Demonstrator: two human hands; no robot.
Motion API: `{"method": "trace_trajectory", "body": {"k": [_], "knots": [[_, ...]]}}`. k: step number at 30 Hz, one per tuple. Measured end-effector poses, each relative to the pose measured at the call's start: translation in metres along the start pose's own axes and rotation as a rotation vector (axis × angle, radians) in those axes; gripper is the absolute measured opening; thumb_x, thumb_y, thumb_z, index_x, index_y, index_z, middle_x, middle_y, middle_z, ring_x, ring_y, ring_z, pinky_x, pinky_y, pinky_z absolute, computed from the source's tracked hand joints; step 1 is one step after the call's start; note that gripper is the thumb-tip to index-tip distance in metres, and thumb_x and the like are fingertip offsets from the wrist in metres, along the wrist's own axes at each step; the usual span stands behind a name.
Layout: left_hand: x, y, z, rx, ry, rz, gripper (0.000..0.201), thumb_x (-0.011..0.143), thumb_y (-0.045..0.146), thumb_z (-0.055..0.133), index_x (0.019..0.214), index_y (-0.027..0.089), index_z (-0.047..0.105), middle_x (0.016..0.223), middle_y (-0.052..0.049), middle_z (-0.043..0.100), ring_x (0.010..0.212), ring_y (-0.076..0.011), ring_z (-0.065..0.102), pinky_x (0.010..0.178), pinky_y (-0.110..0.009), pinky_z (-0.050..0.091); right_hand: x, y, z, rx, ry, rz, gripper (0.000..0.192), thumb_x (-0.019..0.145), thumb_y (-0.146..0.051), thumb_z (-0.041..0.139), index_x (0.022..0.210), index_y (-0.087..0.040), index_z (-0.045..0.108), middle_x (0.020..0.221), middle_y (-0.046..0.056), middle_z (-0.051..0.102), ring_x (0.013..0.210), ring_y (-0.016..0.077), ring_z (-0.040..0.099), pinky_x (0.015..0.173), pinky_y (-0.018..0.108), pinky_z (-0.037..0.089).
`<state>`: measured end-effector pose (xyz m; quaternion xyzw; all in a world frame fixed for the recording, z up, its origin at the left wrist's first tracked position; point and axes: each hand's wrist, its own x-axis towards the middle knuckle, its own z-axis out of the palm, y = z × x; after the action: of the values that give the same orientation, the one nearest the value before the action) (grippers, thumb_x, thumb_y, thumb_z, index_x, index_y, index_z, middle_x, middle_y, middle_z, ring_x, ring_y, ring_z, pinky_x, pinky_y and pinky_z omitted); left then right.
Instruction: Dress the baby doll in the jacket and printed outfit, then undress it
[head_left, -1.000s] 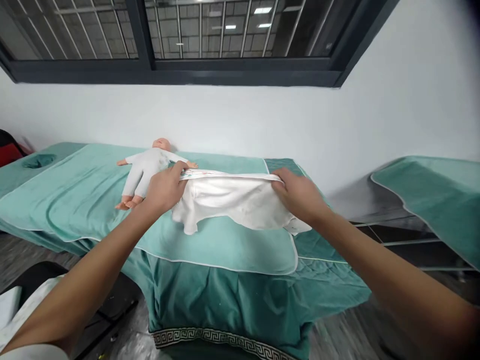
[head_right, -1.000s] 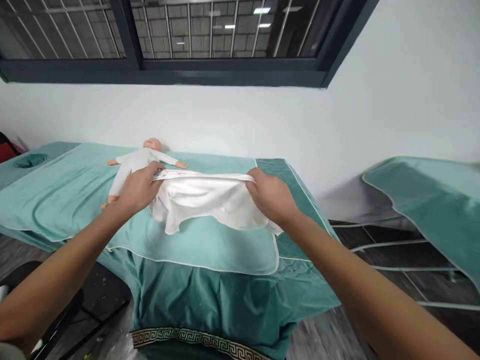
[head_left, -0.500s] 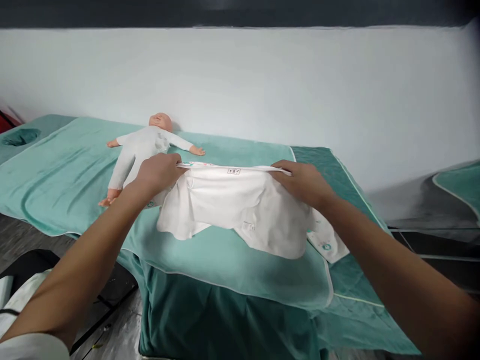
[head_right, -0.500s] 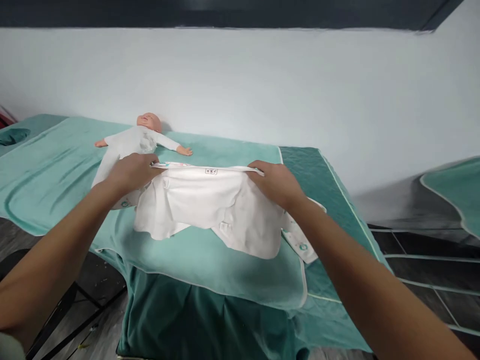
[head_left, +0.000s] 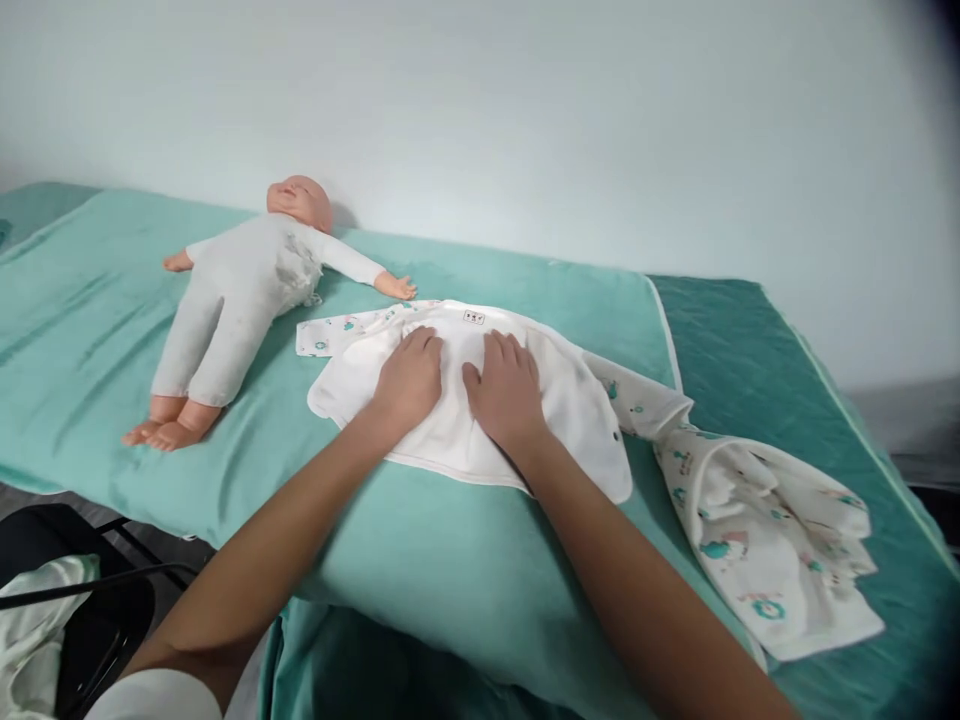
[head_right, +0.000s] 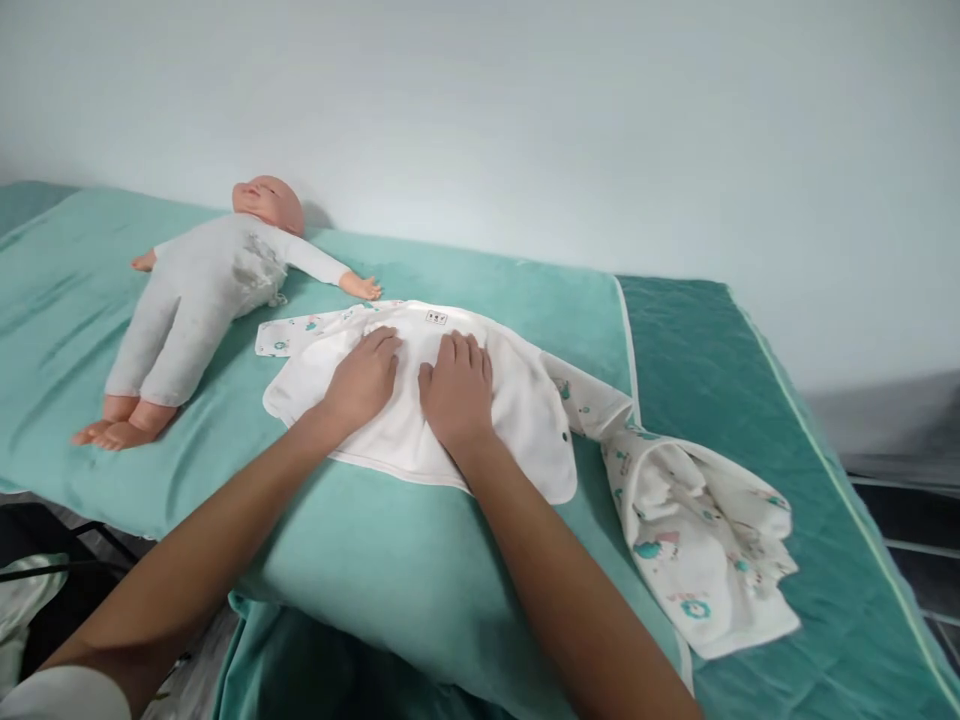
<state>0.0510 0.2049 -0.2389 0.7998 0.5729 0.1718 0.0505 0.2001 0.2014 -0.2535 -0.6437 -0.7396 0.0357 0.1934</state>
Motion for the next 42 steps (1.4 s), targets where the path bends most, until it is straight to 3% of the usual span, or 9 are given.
{"method": "trace_trajectory", "body": {"k": [3, 6, 9, 13, 18, 24, 29, 39, 42], "knots": [[-0.003, 0.005, 0.009, -0.052, -0.020, 0.041, 0.042, 0.097, 0.012, 0.032, 0.131, 0.007, 0.056, 0.147, -0.014, 0.052, 0.142, -0.0209, 0.041, 0.121, -0.035, 0.032, 0.000, 0.002, 0.006, -0.084, -0.034, 0.094, 0.061, 0.098, -0.039, 0.039, 0.145, -0.001, 0.040, 0.156, 0.022, 0.037, 0.147, 0.0376, 0.027, 0.119, 0.051, 0.020], [0.006, 0.005, 0.013, -0.019, -0.024, -0.004, 0.044, 0.099, 0.021, 0.031, 0.137, 0.008, 0.052, 0.154, -0.013, 0.045, 0.146, -0.0239, 0.037, 0.123, -0.040, 0.028, 0.007, 0.006, 0.003, -0.149, -0.053, 0.154, 0.066, 0.098, -0.045, 0.036, 0.145, 0.002, 0.038, 0.156, 0.027, 0.032, 0.146, 0.0407, 0.027, 0.118, 0.053, 0.020], [0.023, 0.000, 0.016, 0.054, 0.011, -0.138, 0.051, 0.100, 0.030, 0.032, 0.142, 0.004, 0.045, 0.156, -0.018, 0.040, 0.147, -0.0281, 0.033, 0.123, -0.043, 0.024, 0.013, 0.001, 0.001, -0.131, -0.071, 0.180, 0.062, 0.098, -0.037, 0.034, 0.144, 0.005, 0.038, 0.154, 0.032, 0.032, 0.145, 0.0401, 0.030, 0.117, 0.051, 0.023], [0.038, -0.005, 0.017, 0.075, 0.012, -0.251, 0.058, 0.100, 0.034, 0.030, 0.148, 0.002, 0.037, 0.154, -0.019, 0.042, 0.143, -0.0301, 0.039, 0.121, -0.045, 0.028, 0.021, -0.007, 0.004, -0.041, -0.147, 0.136, 0.055, 0.096, -0.023, 0.029, 0.144, 0.002, 0.039, 0.157, 0.028, 0.031, 0.149, 0.0360, 0.024, 0.117, 0.050, 0.024], [0.037, -0.006, 0.013, 0.081, 0.091, -0.272, 0.059, 0.099, 0.034, 0.030, 0.151, 0.006, 0.031, 0.156, -0.018, 0.039, 0.147, -0.0300, 0.033, 0.121, -0.043, 0.027, 0.029, -0.001, 0.007, -0.042, -0.108, 0.239, 0.068, 0.097, -0.045, 0.032, 0.148, 0.000, 0.034, 0.158, 0.027, 0.030, 0.147, 0.0382, 0.026, 0.118, 0.053, 0.023], [0.040, -0.014, 0.016, 0.083, 0.142, -0.240, 0.062, 0.098, 0.032, 0.030, 0.155, 0.007, 0.024, 0.161, -0.015, 0.031, 0.152, -0.0295, 0.022, 0.125, -0.042, 0.020, 0.037, 0.013, 0.004, -0.105, -0.072, 0.107, 0.068, 0.099, -0.046, 0.031, 0.153, -0.006, 0.027, 0.161, 0.026, 0.023, 0.146, 0.0403, 0.026, 0.114, 0.054, 0.029], [0.049, -0.017, 0.021, 0.090, 0.094, -0.286, 0.062, 0.099, 0.035, 0.030, 0.153, 0.005, 0.026, 0.161, -0.017, 0.030, 0.152, -0.0308, 0.023, 0.125, -0.042, 0.020, 0.046, 0.029, 0.008, -0.079, -0.108, 0.016, 0.065, 0.100, -0.048, 0.027, 0.150, -0.006, 0.033, 0.158, 0.024, 0.030, 0.145, 0.0366, 0.031, 0.115, 0.050, 0.030], [0.047, -0.016, 0.011, 0.080, 0.148, -0.271, 0.061, 0.101, 0.038, 0.025, 0.155, 0.011, 0.025, 0.163, -0.014, 0.027, 0.155, -0.0276, 0.014, 0.127, -0.045, 0.012, 0.047, 0.035, 0.008, -0.035, -0.027, -0.032, 0.066, 0.101, -0.048, 0.023, 0.154, -0.009, 0.027, 0.161, 0.021, 0.026, 0.147, 0.0346, 0.026, 0.116, 0.051, 0.028], [0.048, -0.017, 0.011, 0.068, 0.124, -0.294, 0.062, 0.100, 0.039, 0.026, 0.155, 0.012, 0.024, 0.164, -0.014, 0.027, 0.154, -0.0281, 0.017, 0.126, -0.045, 0.016, 0.050, 0.040, 0.009, -0.023, -0.033, -0.050, 0.065, 0.101, -0.046, 0.022, 0.154, -0.009, 0.028, 0.160, 0.020, 0.027, 0.148, 0.0335, 0.026, 0.117, 0.051, 0.029]]}}
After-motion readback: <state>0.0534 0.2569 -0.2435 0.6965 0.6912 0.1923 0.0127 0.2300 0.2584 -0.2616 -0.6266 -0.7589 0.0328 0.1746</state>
